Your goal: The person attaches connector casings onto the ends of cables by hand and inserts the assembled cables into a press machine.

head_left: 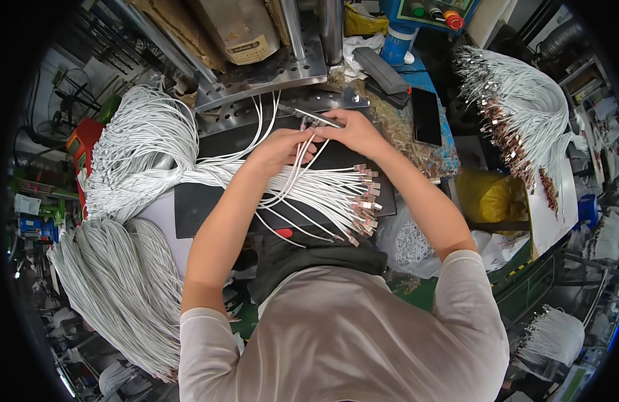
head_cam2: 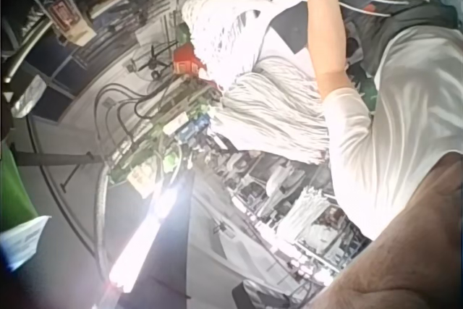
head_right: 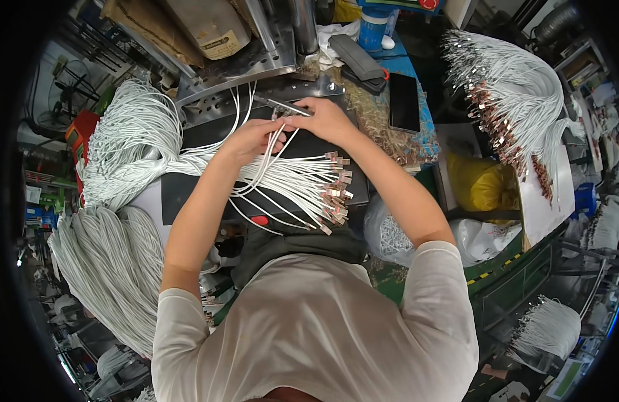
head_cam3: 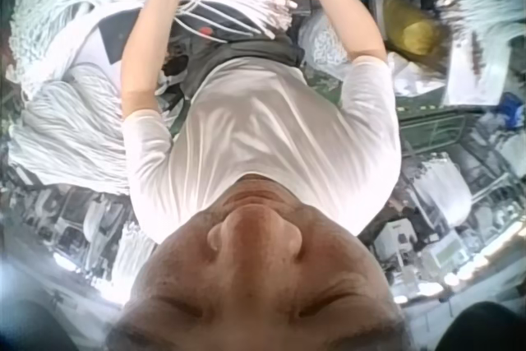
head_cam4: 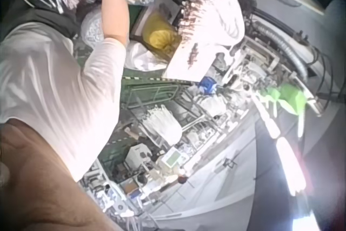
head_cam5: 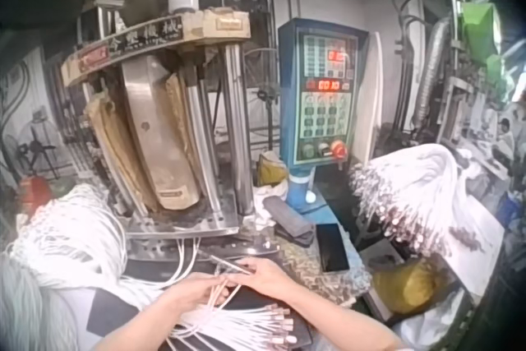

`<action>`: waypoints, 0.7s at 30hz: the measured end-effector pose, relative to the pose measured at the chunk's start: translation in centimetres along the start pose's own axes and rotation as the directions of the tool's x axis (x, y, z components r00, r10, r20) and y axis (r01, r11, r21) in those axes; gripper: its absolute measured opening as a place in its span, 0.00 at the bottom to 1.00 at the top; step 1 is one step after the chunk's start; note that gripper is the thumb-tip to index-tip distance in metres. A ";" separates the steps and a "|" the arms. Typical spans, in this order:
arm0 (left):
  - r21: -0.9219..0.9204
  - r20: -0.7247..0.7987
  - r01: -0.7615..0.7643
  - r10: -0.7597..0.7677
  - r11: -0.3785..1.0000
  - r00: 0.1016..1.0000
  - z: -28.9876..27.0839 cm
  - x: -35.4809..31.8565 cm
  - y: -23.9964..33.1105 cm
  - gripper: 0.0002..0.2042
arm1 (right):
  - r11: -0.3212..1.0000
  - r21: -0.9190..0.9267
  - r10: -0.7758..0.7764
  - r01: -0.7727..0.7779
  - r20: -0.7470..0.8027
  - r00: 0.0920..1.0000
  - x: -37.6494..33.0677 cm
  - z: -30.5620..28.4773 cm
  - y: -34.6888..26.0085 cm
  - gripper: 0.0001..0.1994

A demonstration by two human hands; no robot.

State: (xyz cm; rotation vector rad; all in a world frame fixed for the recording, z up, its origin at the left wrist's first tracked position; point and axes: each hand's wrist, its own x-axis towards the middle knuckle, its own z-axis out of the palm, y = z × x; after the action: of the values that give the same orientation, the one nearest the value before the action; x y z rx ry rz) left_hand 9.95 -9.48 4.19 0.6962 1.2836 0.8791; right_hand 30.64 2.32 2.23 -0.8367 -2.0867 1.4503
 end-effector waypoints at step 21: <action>0.022 -0.285 -0.027 0.033 0.999 0.958 -1.6 -1.6 0.0 0.19 | 0.997 0.041 0.068 -0.070 0.033 0.997 0.6 -1.7 0.6 0.29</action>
State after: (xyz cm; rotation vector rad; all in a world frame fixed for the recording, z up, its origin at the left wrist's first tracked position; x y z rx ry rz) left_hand 8.26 -10.86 4.72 0.6193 1.5423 1.0206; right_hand 31.47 3.97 2.29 -0.8829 -2.0612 1.5472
